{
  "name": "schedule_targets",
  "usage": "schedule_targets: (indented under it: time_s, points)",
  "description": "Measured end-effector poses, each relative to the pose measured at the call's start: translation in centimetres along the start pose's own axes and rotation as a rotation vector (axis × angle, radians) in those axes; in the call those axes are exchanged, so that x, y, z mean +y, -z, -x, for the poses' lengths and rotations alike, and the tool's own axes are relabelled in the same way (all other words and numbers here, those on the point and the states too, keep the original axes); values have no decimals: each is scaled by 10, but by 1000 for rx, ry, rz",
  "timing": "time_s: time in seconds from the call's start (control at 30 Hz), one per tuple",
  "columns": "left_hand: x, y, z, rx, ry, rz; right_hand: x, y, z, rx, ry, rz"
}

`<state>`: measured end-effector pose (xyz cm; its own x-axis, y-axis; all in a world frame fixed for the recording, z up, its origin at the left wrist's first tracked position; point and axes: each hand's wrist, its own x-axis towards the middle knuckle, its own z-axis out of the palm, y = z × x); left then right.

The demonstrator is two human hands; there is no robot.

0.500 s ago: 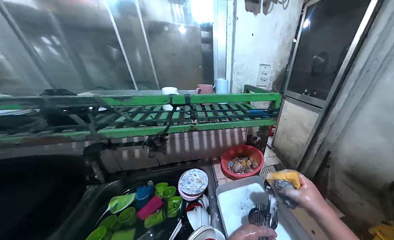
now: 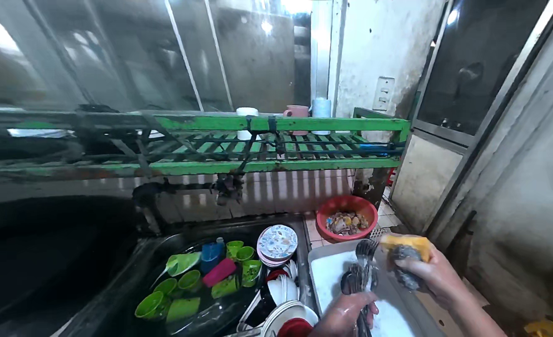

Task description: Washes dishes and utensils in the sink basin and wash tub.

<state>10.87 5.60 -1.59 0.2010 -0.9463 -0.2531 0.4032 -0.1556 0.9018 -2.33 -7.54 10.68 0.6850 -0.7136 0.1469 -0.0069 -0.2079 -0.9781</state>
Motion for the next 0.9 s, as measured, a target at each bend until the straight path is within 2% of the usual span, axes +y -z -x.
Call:
schedule_targets:
  time_s: [0.07, 0.13, 0.2, 0.3, 0.43, 0.5, 0.57, 0.63, 0.67, 0.73, 0.9]
  points:
    - [2, -1, -1, 136, 21, 82, 15, 2, 6, -70, -120, -54]
    - [5, -4, 0, 181, 40, 77, 32, -8, 15, -140, -214, -8]
    - [8, -9, 3, 192, 69, 30, 49, -21, 17, -72, -288, 36]
    - [8, -14, 6, 275, 60, 80, 62, -27, 13, 112, -304, 0]
    - [8, -10, 4, 385, -3, 258, 69, -27, 12, 200, -274, -53]
    - [6, -8, 2, 374, 13, 278, 71, -30, 15, 181, -267, -124]
    - [7, -10, 4, 379, 36, 227, 67, -33, 20, 53, -264, -158]
    - [9, -14, 7, 399, 67, 143, 68, -35, 19, -94, -282, -75]
    - [8, -15, 8, 385, 73, 110, 66, -36, 17, -103, -305, -12]
    - [8, -16, 9, 373, 57, 51, 62, -37, 12, -21, -331, 81]
    - [4, -19, 5, 509, 27, -16, 71, -37, 6, 128, -332, 268]
